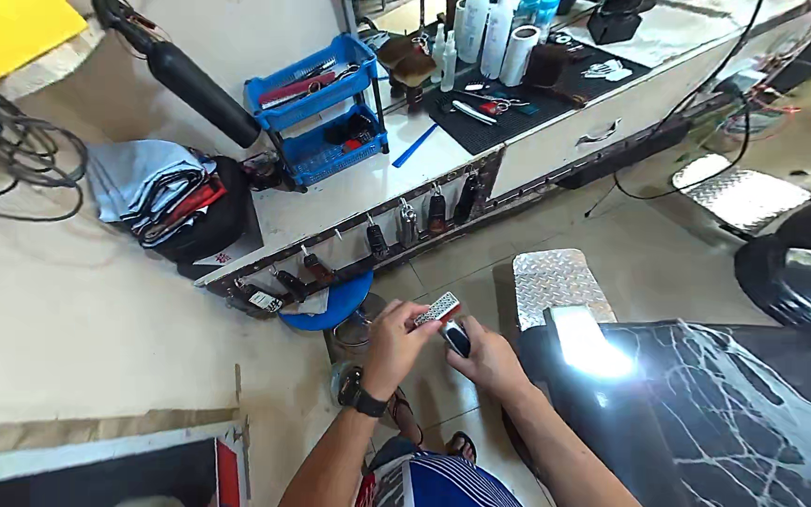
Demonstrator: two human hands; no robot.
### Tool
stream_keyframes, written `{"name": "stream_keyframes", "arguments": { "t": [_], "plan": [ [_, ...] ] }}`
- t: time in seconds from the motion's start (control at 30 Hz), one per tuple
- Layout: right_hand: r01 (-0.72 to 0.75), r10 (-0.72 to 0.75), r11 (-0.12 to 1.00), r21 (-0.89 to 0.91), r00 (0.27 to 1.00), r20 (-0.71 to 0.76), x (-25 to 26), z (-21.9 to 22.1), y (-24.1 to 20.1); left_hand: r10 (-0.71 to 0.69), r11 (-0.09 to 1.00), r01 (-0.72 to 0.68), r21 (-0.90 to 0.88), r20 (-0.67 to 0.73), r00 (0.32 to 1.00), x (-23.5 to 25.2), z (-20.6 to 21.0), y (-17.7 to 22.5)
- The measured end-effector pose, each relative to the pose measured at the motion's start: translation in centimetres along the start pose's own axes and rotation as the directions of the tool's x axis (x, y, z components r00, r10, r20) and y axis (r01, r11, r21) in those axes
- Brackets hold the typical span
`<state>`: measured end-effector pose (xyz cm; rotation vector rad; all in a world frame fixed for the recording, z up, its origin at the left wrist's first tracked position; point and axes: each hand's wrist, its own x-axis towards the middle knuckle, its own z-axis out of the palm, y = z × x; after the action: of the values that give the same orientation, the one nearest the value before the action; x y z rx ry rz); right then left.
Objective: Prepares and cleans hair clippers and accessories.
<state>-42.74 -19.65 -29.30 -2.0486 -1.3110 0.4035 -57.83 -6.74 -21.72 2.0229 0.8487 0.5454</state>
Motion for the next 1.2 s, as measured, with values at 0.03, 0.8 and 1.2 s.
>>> {"name": "stream_keyframes", "arguments": {
  "t": [0.03, 0.8, 1.2],
  "plan": [
    [0.023, -0.023, 1.000, -0.005, 0.999, -0.032, -0.4, -0.4, 0.3, -0.041, 0.997, 0.040, 0.068, 0.021, 0.999, -0.7, -0.3, -0.5],
    [0.003, -0.018, 0.989, 0.145, 0.995, 0.103, -5.2, -2.2, -0.4, 0.151, 0.880, -0.146, 0.453, 0.025, 0.988, -6.0, -0.4, 4.8],
    [-0.034, 0.019, 0.996, 0.085, 0.985, 0.169, -6.0, -2.9, -0.4, 0.044, 0.895, -0.033, 0.445, -0.016, 0.999, -7.6, -1.5, 4.1]
  ]
}}
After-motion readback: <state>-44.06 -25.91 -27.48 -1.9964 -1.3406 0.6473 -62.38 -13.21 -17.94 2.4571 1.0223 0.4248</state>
